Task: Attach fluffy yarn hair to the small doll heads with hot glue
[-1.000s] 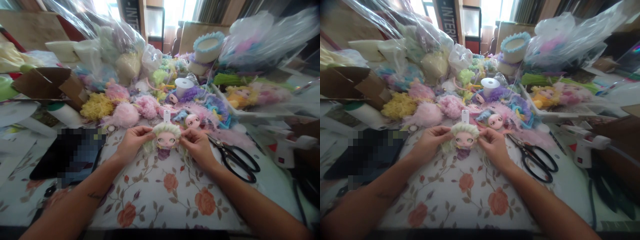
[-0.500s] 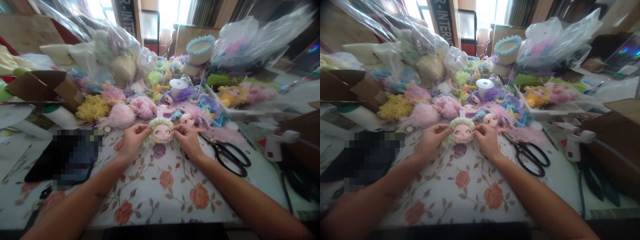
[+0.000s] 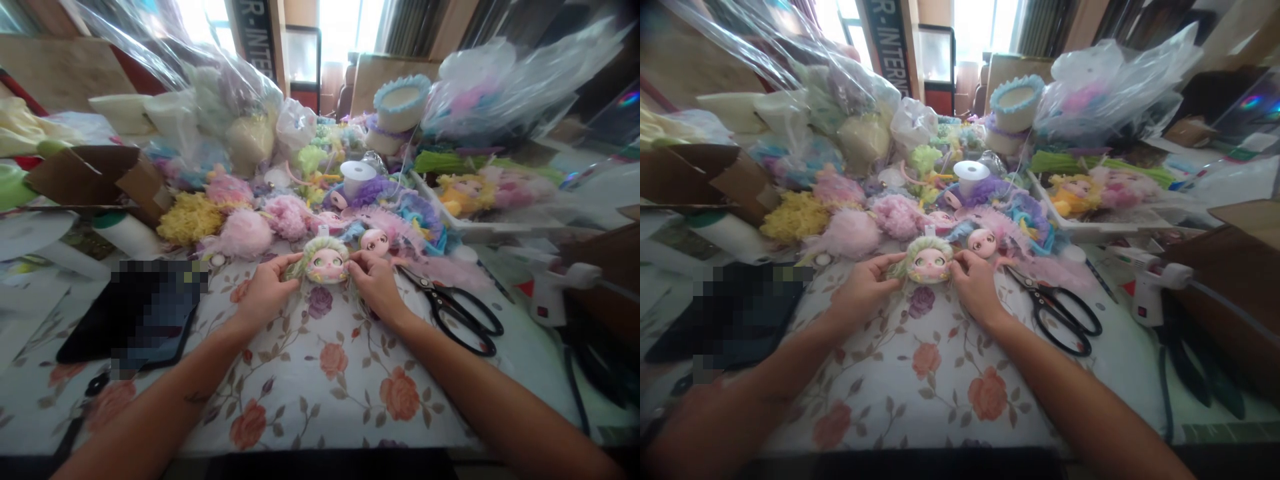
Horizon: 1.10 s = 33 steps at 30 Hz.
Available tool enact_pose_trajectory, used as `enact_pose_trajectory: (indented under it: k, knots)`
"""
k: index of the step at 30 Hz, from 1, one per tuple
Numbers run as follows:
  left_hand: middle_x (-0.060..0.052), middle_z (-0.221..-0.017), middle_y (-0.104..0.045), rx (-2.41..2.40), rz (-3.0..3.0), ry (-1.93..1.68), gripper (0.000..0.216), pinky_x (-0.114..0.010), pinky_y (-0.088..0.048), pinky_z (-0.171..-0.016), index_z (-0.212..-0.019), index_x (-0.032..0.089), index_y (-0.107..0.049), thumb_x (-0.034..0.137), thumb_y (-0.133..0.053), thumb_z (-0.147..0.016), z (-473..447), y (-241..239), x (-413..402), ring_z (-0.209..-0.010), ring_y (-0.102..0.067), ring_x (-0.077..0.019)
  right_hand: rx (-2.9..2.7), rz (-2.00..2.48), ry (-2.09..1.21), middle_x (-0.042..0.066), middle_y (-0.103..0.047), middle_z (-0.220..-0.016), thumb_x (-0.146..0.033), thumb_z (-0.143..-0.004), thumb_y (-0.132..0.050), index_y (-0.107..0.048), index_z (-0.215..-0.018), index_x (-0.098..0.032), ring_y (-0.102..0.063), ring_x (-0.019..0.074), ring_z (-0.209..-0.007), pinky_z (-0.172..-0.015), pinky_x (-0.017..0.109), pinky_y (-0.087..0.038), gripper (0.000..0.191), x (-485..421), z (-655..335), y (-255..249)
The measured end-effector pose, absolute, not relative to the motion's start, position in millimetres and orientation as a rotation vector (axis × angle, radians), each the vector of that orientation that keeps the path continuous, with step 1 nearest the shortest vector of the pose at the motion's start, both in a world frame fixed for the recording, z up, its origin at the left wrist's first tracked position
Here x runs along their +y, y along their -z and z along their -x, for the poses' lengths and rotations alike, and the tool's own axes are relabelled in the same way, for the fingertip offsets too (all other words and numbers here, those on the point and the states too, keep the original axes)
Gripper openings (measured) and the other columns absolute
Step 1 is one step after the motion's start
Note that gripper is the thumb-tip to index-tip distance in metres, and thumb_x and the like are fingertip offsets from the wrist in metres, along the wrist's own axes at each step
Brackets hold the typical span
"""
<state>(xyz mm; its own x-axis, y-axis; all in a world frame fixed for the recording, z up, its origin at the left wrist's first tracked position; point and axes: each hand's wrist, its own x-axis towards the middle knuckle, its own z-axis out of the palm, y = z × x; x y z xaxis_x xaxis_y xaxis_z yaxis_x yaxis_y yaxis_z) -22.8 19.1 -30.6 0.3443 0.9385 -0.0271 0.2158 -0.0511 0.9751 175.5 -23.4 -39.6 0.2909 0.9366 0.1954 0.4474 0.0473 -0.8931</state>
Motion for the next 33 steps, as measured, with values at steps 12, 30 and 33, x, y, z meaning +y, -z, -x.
enact_pose_trajectory:
  k: [12, 30, 33]
  knots:
    - [-0.002, -0.100, -0.074, 1.064, -1.491, -0.585, 0.067, -0.029, -0.050, -0.060, -0.130, 0.025, -0.059, 0.018, -0.068, -0.064, 39.5, 22.8, 21.4, -0.073, -0.066, -0.0223, -1.404, 1.575, -0.663, 0.006, -0.071, -0.088, -0.037, -0.084, -0.052, -0.068, -0.088, -0.016, -0.064, 0.0212, -0.080, -0.073, 0.030, -0.046, 0.028, -30.8, -182.1, 35.0]
    - [-0.002, -0.079, -0.071, 1.181, -1.246, -1.053, 0.032, -0.024, -0.043, -0.066, -0.081, 0.017, -0.069, 0.042, -0.078, -0.065, 14.5, 32.6, 15.0, -0.072, -0.062, -0.0158, -1.537, 1.543, -0.463, 0.011, -0.067, -0.106, -0.043, -0.072, -0.075, -0.055, -0.112, -0.017, -0.063, 0.0266, -0.093, -0.082, 0.037, -0.049, 0.051, -43.8, -167.3, 39.3]
    - [-0.001, -0.077, -0.070, 1.159, -1.224, -1.066, 0.030, -0.023, -0.042, -0.066, -0.081, 0.017, -0.066, 0.039, -0.078, -0.065, 15.4, 34.9, 17.3, -0.071, -0.060, -0.0144, -1.537, 1.512, -0.468, 0.010, -0.067, -0.104, -0.042, -0.073, -0.074, -0.055, -0.113, -0.018, -0.064, 0.0262, -0.091, -0.080, 0.037, -0.050, 0.051, -44.4, -166.7, 38.0]
